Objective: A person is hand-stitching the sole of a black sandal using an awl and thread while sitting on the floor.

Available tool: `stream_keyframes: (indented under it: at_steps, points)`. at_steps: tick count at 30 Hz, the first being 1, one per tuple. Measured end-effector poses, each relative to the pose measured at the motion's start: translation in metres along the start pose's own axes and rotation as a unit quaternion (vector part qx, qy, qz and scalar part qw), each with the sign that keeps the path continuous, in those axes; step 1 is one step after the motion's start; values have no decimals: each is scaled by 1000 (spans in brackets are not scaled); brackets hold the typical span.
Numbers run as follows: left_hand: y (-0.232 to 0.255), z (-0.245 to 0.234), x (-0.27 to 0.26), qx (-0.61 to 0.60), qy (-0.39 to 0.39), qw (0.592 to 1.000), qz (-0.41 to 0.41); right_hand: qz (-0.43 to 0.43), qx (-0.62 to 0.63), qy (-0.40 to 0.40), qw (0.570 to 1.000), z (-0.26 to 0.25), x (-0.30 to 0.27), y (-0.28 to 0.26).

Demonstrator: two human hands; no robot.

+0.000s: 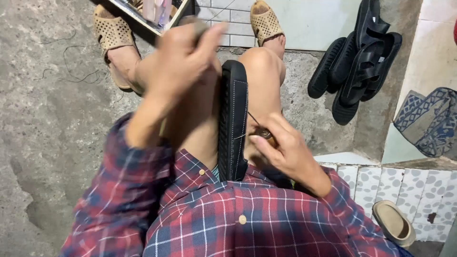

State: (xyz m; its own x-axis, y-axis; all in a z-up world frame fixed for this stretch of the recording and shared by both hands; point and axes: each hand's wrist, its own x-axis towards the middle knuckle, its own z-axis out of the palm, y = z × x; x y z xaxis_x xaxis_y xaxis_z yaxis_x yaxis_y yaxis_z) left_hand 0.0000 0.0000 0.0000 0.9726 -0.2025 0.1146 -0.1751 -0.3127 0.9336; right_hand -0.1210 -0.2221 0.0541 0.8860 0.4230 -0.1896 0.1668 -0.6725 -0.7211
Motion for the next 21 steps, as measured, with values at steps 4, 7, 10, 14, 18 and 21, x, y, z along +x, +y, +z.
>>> stream_keyframes:
  at_steps: [4, 7, 10, 14, 18, 21]
  points:
    - [-19, -37, -44, 397, 71, 912, 73, -72, -73, -23, 994, -8, -22, 10]
    - [-2, -40, -66, 359, 46, 924, 121, -32, -187, -138, 972, 0, -29, 20]
    - [-6, -22, -86, 168, -72, 960, 212, -38, -199, -153, 967, 0, -25, 20]
    - [-4, -6, -96, 236, -183, 933, 202, -26, -216, -174, 960, -3, -19, 14]
    - [-9, 6, -96, 268, -191, 921, 207, -13, -233, -189, 954, -7, -17, 13]
    - [-9, 10, -96, 261, -183, 925, 207, 17, -224, -216, 950, -11, -13, 9]
